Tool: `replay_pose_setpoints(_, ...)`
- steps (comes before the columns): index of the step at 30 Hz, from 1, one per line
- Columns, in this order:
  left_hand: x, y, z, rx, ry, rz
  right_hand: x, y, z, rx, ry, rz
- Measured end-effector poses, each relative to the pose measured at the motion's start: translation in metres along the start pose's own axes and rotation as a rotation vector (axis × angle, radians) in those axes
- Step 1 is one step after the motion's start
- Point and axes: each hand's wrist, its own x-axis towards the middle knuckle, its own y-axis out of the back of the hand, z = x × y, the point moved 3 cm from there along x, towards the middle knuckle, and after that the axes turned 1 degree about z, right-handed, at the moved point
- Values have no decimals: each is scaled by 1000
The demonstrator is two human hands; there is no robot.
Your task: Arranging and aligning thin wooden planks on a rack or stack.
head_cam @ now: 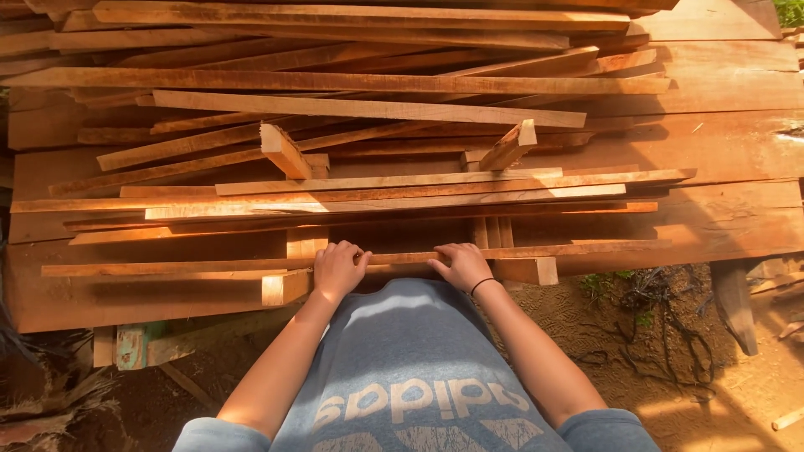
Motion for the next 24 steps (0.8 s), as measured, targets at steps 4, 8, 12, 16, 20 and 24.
replay_pose_setpoints(4, 21, -1, -9, 2, 43, -3, 6, 9, -5, 82, -32, 109)
replay_pose_setpoints(8, 44, -22, -23, -7, 115, -14, 27, 6, 9, 129, 25, 362)
replay_pose_setpoints(12, 46, -23, -11, 190, -105, 197, 28, 5, 10, -182, 170, 716)
replay_pose_setpoints(16, 33, -7, -2, 344, -296, 499, 27, -10, 23, -333, 163, 798)
replay_pose_setpoints(20, 31, -2, 1, 337, -272, 527, 29, -20, 29, -364, 136, 762)
replay_pose_setpoints(24, 33, -3, 1, 337, -250, 522, 31, -19, 28, -384, 144, 738)
